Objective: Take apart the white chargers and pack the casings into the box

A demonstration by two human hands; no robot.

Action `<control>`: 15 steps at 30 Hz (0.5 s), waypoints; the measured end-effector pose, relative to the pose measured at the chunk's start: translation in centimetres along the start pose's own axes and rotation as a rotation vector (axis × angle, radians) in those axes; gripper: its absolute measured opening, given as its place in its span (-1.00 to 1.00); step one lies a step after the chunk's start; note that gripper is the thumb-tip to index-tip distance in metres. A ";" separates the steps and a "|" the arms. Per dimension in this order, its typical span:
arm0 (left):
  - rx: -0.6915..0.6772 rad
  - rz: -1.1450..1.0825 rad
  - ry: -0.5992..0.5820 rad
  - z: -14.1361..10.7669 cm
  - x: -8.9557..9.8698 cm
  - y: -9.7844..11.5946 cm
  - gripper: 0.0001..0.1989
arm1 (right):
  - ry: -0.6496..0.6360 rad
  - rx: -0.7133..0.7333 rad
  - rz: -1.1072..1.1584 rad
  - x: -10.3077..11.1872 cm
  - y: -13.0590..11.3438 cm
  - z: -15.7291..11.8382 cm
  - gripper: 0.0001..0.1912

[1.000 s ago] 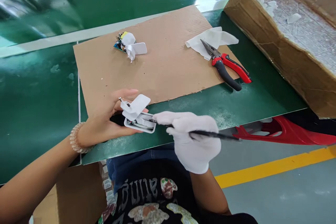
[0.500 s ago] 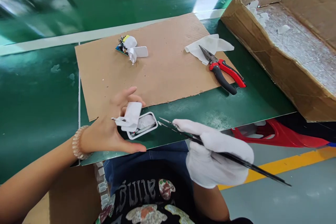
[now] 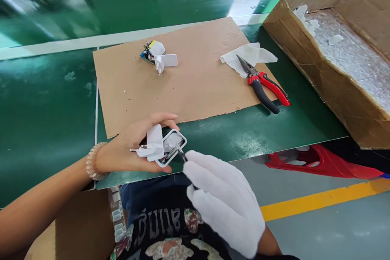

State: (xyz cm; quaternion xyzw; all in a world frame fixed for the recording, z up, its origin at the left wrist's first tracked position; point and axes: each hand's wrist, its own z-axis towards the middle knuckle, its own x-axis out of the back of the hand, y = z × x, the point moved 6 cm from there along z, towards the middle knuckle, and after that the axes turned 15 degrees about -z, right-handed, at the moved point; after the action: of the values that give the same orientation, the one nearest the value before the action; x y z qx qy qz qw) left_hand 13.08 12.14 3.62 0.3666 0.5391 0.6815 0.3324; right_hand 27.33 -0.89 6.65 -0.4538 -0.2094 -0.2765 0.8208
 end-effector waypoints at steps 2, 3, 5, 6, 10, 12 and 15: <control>-0.031 0.033 -0.001 0.1 0.0 0.3 -0.22 | -0.025 0.100 -0.045 -0.1 0.1 -0.6 -0.38; -0.045 0.046 -0.006 0.2 0.0 0.4 -0.27 | -0.009 0.100 -0.050 -0.1 0.4 -0.8 -0.37; -0.079 0.060 -0.013 0.3 0.1 0.7 -0.33 | 0.045 0.059 -0.019 -0.4 1.1 -1.1 -0.33; -0.090 0.064 -0.015 0.4 0.1 0.8 -0.34 | 0.076 0.060 -0.001 -0.5 1.3 -1.1 -0.33; -0.099 0.066 -0.012 0.3 0.1 0.8 -0.34 | 0.146 0.082 0.055 -0.9 1.4 -0.8 -0.45; -0.095 0.059 -0.010 0.3 0.1 0.7 -0.35 | 0.152 0.058 0.081 -0.9 1.6 -0.6 -0.48; -0.101 0.046 -0.015 0.2 0.0 0.6 -0.34 | 0.155 0.069 0.102 -0.9 1.7 -0.3 -0.51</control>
State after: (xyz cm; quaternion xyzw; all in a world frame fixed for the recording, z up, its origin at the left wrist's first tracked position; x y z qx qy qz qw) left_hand 13.23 12.15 4.28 0.3668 0.4930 0.7126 0.3385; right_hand 27.70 -0.15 4.91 -0.4126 -0.1312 -0.2613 0.8627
